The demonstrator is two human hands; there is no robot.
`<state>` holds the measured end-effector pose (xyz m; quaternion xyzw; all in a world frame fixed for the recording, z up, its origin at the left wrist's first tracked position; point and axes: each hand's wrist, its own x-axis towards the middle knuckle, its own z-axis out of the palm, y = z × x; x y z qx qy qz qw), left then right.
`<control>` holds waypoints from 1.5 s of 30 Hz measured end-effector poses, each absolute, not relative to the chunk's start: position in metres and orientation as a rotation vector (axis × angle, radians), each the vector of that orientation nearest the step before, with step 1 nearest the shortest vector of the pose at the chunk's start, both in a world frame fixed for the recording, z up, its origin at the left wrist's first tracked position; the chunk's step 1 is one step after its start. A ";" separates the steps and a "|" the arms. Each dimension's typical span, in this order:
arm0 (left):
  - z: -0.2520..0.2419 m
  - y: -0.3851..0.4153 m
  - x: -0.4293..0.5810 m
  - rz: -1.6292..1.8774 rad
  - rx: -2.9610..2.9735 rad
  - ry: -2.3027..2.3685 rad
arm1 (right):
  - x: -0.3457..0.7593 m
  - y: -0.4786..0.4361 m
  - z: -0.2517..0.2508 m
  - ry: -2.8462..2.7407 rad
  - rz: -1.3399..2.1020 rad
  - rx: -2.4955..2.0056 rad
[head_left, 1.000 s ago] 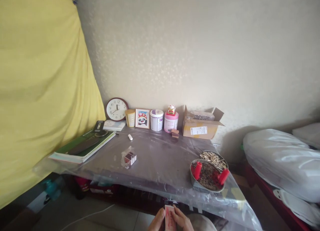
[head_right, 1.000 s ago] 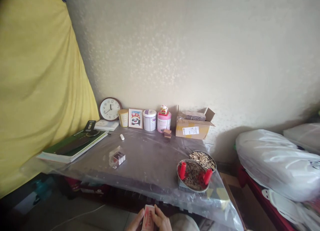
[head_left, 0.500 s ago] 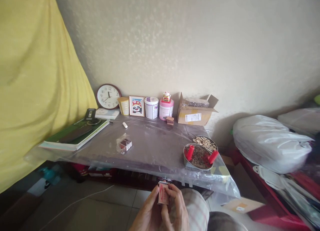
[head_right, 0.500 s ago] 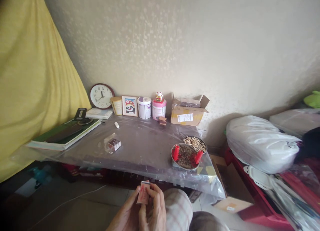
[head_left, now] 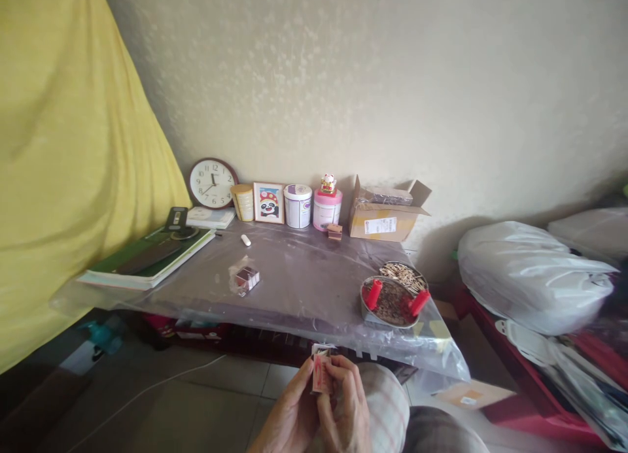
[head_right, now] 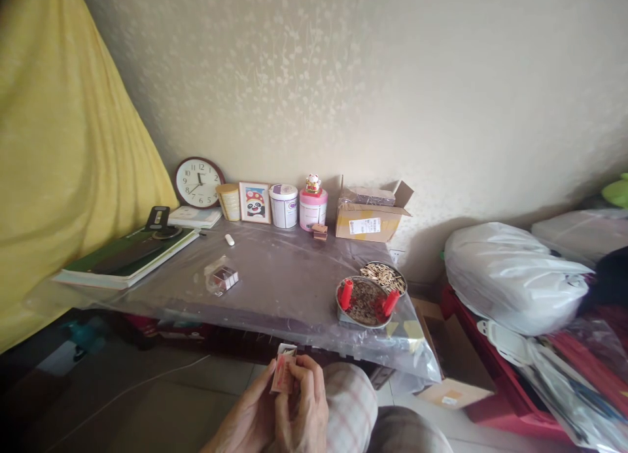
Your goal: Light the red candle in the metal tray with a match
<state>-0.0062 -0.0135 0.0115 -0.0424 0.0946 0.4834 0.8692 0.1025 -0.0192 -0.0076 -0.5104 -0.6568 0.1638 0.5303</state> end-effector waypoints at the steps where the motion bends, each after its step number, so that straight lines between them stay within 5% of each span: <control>1: 0.011 -0.013 -0.008 1.014 -0.087 0.213 | 0.107 -0.019 -0.003 -1.609 0.432 -1.190; 10: 0.002 -0.012 -0.015 0.968 0.095 0.525 | 0.146 0.006 0.042 -1.968 0.470 -1.141; 22: 0.000 -0.017 -0.017 0.941 0.227 0.577 | 0.143 0.012 0.058 -2.456 0.235 -1.392; 37: -0.006 -0.021 -0.017 0.893 0.270 0.648 | 0.146 0.017 0.054 -2.621 -0.016 -1.144; 45: -0.004 -0.020 -0.018 0.916 0.271 0.589 | 0.159 0.018 0.064 -2.351 0.577 -1.322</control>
